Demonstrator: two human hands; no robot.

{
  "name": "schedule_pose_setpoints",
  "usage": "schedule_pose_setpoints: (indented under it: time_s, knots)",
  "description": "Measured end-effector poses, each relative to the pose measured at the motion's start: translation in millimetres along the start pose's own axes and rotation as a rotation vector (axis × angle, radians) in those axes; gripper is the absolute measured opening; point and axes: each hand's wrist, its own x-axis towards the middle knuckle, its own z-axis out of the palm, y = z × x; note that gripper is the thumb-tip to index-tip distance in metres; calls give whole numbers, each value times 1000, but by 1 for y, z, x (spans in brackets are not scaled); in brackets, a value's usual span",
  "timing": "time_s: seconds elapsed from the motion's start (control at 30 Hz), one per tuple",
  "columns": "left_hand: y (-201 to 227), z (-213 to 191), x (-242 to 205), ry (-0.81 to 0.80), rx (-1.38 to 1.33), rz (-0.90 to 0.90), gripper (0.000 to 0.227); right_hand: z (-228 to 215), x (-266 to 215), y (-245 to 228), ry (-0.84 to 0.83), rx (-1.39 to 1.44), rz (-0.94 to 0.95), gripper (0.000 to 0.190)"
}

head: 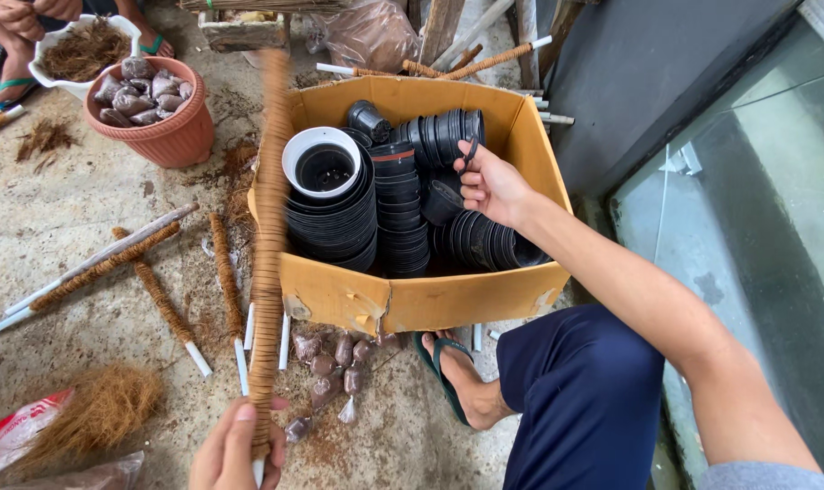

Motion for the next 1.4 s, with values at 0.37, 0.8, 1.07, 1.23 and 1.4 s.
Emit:
schedule_pose_setpoints:
  time_s: [0.37, 0.8, 1.07, 1.23, 1.4]
  knots:
    - [21, 32, 6, -220, 404, -43, 37, 52, -63, 5, -96, -390, -167, 57]
    - [71, 56, -6, -536, 267, -33, 38, 53, -95, -8, -96, -244, -386, 37]
    - [88, 63, -11, -437, 628, 134, 50, 80, -121, -12, -157, -302, -397, 41]
    - [95, 83, -11, -409, 193, 540, 54, 115, -147, 2, -296, -585, -365, 42]
    - [95, 97, -17, -485, 50, 497, 48, 145, -171, 20, -399, -710, -279, 39]
